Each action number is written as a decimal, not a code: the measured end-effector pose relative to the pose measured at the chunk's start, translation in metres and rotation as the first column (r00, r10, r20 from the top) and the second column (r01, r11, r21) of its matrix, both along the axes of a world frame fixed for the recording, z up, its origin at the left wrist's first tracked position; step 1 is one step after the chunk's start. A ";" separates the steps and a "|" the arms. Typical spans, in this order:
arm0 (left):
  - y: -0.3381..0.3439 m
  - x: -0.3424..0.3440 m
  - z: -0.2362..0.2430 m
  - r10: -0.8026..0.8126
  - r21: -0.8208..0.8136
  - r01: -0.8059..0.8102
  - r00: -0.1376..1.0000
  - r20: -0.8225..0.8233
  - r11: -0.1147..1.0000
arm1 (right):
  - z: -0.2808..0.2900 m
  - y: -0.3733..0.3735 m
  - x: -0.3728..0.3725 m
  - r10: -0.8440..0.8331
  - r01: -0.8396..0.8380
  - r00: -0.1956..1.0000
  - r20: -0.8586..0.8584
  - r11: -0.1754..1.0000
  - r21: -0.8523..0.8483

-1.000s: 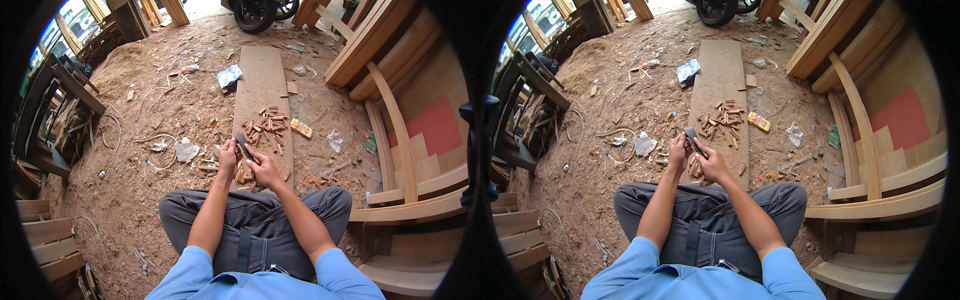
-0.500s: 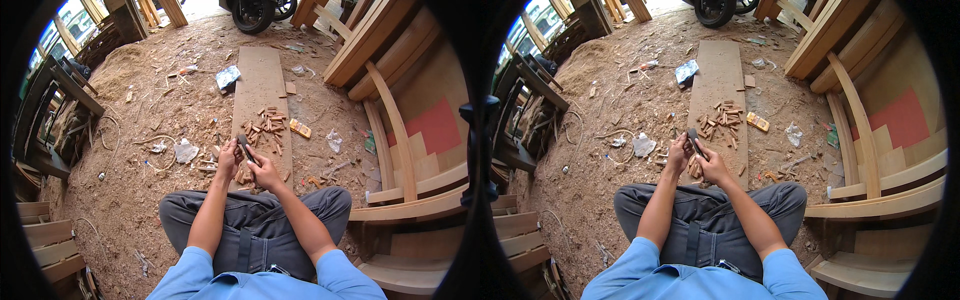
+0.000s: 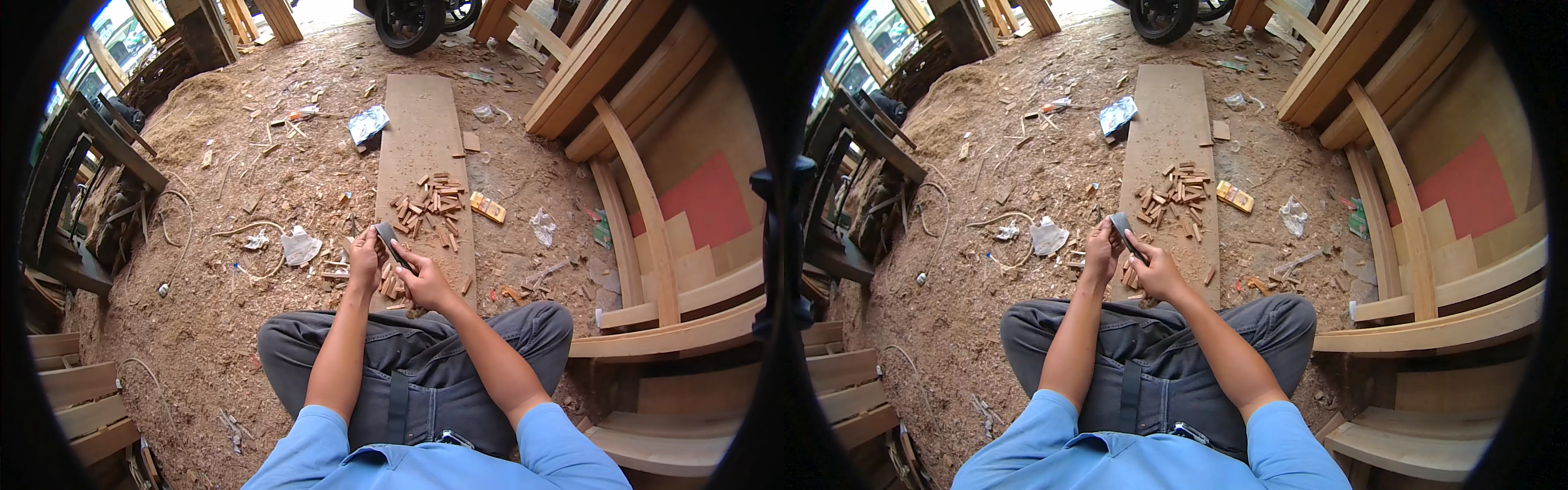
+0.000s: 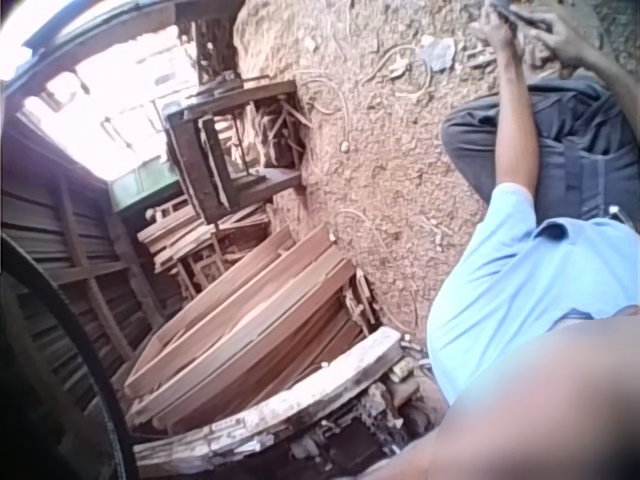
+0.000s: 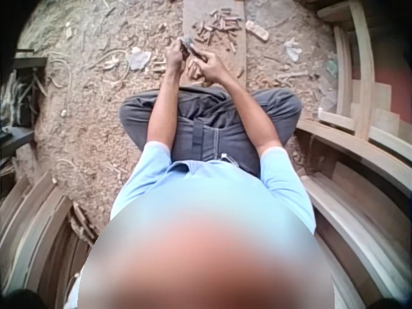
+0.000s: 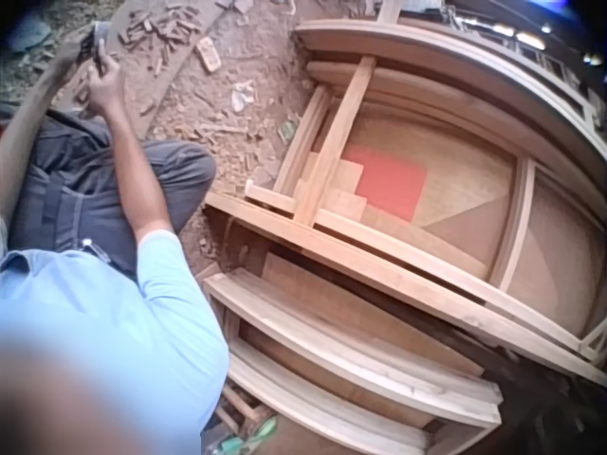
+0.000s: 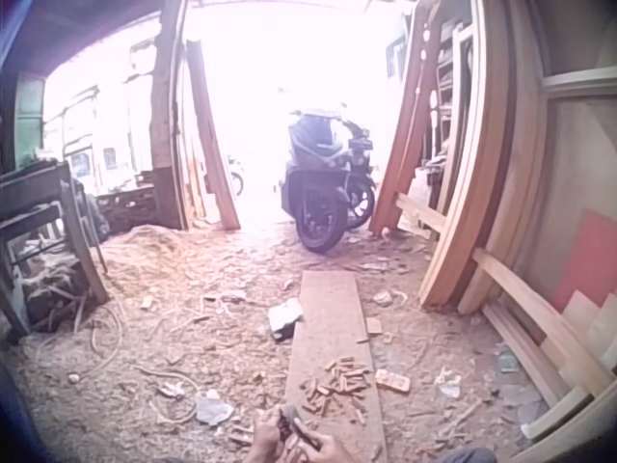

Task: The person sits on the floor and uses a knife to shave and shape small wooden pieces. They repeatedly pick up pieces, carve them, and place them back on a board, occasionally inspecting the edges.

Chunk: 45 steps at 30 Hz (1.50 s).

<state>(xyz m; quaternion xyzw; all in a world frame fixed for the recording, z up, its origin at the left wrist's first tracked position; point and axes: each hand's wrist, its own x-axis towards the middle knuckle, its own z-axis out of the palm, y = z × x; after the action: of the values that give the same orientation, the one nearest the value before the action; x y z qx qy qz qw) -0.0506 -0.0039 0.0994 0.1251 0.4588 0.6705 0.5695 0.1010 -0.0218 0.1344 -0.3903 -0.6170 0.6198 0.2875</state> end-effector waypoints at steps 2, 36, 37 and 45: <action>-0.002 -0.003 -0.001 -0.060 0.058 0.063 0.997 -0.051 0.996 | 0.002 0.000 0.001 -0.009 0.009 1.000 0.002 1.000 -0.024; -0.009 0.007 -0.021 0.102 0.051 -0.090 0.781 -0.616 0.995 | 0.010 0.002 0.006 0.002 -0.019 0.999 -0.053 0.949 -0.315; -0.008 0.006 -0.021 0.118 0.072 -0.093 0.764 -0.634 0.993 | 0.009 0.003 0.008 0.015 -0.024 0.999 -0.031 0.940 -0.341; -0.011 0.013 -0.010 0.090 0.080 -0.042 0.400 -0.912 0.996 | 0.003 0.006 0.012 -0.057 0.030 0.996 -0.069 0.942 -0.336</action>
<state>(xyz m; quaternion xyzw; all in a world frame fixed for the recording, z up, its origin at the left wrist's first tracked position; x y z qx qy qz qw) -0.0380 -0.0152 0.0896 0.4652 0.6850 0.5252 0.1965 0.1127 -0.0161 0.1376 -0.4226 -0.4826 0.7237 0.2546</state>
